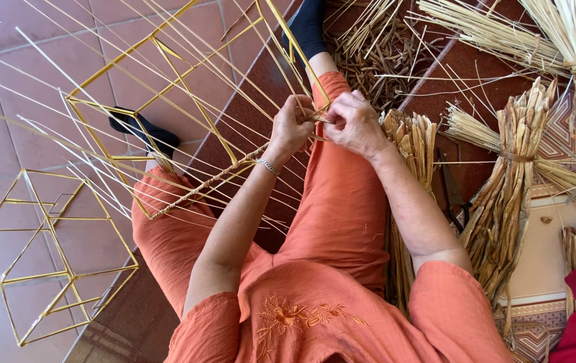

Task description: The person sits on the floor and weaves thin dried palm leaves around a yellow metal hexagonal frame. They thread the leaves through the frame, tie them at the center, and use scissors to trim excess material.

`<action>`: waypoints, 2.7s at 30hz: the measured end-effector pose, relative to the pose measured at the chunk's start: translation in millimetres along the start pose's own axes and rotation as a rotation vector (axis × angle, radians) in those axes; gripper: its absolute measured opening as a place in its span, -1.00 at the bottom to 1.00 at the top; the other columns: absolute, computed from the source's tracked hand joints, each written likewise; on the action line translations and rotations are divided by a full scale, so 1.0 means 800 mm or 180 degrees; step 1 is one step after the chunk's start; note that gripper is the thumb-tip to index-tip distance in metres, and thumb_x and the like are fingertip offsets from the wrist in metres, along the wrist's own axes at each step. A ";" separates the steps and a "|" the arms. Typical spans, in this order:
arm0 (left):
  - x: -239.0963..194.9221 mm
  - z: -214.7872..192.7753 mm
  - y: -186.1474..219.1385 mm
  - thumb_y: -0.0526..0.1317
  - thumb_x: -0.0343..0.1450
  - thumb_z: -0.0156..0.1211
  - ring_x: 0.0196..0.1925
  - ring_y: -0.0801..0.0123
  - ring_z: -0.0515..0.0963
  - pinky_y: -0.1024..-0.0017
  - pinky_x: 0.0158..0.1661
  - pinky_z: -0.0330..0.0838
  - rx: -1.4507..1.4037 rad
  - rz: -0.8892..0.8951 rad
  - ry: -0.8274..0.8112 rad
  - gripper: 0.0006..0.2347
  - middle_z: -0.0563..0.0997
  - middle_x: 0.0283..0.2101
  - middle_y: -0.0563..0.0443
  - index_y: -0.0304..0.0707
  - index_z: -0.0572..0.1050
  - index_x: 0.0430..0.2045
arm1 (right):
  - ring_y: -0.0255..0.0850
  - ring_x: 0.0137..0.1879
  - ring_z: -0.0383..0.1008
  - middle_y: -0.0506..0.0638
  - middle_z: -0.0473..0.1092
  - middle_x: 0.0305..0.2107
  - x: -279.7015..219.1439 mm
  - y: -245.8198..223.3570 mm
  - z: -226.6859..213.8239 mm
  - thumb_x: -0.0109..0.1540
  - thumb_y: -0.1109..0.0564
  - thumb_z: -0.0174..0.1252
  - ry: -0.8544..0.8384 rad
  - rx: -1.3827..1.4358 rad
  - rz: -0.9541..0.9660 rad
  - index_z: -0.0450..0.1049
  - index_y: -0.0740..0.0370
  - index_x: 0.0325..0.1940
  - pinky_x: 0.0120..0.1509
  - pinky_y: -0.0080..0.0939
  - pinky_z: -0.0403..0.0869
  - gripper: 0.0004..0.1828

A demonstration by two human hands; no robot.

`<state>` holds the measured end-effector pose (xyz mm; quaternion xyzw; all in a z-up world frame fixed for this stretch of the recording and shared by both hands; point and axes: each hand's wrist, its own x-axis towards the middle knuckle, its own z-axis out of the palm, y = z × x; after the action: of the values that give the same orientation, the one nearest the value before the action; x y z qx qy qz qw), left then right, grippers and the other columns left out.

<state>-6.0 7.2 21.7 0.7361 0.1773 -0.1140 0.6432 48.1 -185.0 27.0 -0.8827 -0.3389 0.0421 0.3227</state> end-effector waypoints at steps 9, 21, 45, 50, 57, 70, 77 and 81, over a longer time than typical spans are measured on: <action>-0.008 0.013 -0.015 -0.39 0.49 0.18 -0.55 0.40 0.70 0.51 -0.61 0.61 0.0570 0.0718 0.0368 -0.77 0.72 -0.32 -0.09 -0.29 0.29 -0.05 | -0.22 -0.22 0.38 -0.09 0.47 -0.42 0.044 0.040 0.015 0.25 0.05 0.50 0.0482 -0.0724 -0.0469 0.54 0.11 -0.36 -0.02 -0.08 0.38 -0.75; 0.009 0.020 -0.025 -0.33 0.44 0.28 -0.48 0.36 0.70 0.38 -0.35 0.65 0.1227 0.0703 0.0573 -0.89 0.74 -0.29 -0.12 -0.28 0.66 -0.20 | -0.15 0.04 0.34 -0.06 0.47 -0.33 0.119 0.006 0.020 -0.04 -0.09 0.49 0.1687 -0.1828 -0.1211 0.55 0.04 -0.42 0.24 0.16 0.29 -0.70; -0.052 -0.027 0.026 -0.51 0.46 -0.08 -0.58 0.51 0.65 0.59 -0.58 0.64 -0.0365 0.0351 -0.0109 -0.52 0.53 0.15 -0.25 -0.29 0.11 0.32 | -0.25 -0.18 0.34 -0.15 0.45 -0.36 -0.003 0.025 0.010 0.28 -0.06 0.39 -0.0543 0.0694 0.0878 0.57 0.11 -0.36 -0.04 -0.13 0.41 -0.74; -0.162 -0.112 -0.022 -0.46 0.53 0.00 -0.45 0.47 0.71 0.60 -0.48 0.65 -0.0253 0.0695 0.0730 -0.77 0.65 0.06 -0.11 -0.28 0.52 0.01 | -0.38 -0.40 0.34 -0.14 0.39 -0.53 -0.007 0.021 -0.009 0.30 -0.02 0.34 -0.0426 0.1275 0.1168 0.56 0.18 -0.42 -0.33 -0.27 0.34 -0.71; -0.336 -0.315 -0.157 -0.50 0.61 0.03 -0.41 0.44 0.62 0.57 -0.42 0.52 -0.0020 0.0754 0.3152 -0.89 0.66 -0.13 -0.10 -0.46 0.52 -0.07 | -0.41 -0.44 0.22 -0.13 0.31 -0.60 -0.021 0.003 -0.011 0.34 0.04 0.36 -0.0142 0.0997 0.1100 0.50 0.31 -0.43 -0.37 -0.29 0.21 -0.64; -0.402 -0.373 -0.416 0.00 0.32 0.42 0.04 -0.06 0.63 0.13 0.05 0.52 0.0906 -0.3320 0.2591 -0.66 0.64 -0.03 -0.26 -0.26 0.65 -0.22 | -0.46 -0.49 0.19 -0.15 0.35 -0.54 -0.023 0.051 -0.001 0.39 0.15 0.33 0.0104 0.2286 0.1794 0.46 0.18 -0.41 -0.38 -0.48 0.13 -0.70; -0.371 -0.339 -0.423 -0.11 0.31 0.39 0.10 -0.07 0.62 0.14 0.05 0.55 0.0899 -0.3296 0.2440 -0.70 0.64 0.01 -0.29 -0.30 0.64 -0.17 | -0.46 -0.54 0.12 -0.16 0.30 -0.57 -0.022 0.054 0.001 0.38 0.15 0.37 0.0237 0.2427 0.1830 0.40 0.17 -0.46 -0.42 -0.45 0.07 -0.63; -0.373 -0.344 -0.407 -0.21 0.37 0.28 0.11 -0.08 0.62 0.13 0.07 0.54 0.0720 -0.3387 0.2699 -0.77 0.63 0.02 -0.32 -0.30 0.64 -0.16 | -0.47 -0.53 0.14 -0.16 0.33 -0.55 -0.024 0.053 0.004 0.37 0.15 0.38 0.0269 0.2284 0.1857 0.42 0.19 -0.45 -0.41 -0.47 0.09 -0.65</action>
<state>-426.9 280.2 -115.1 0.5926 0.7377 -0.1343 0.2942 56.6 -219.2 -3.3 -0.7747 -0.0269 0.2098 0.5959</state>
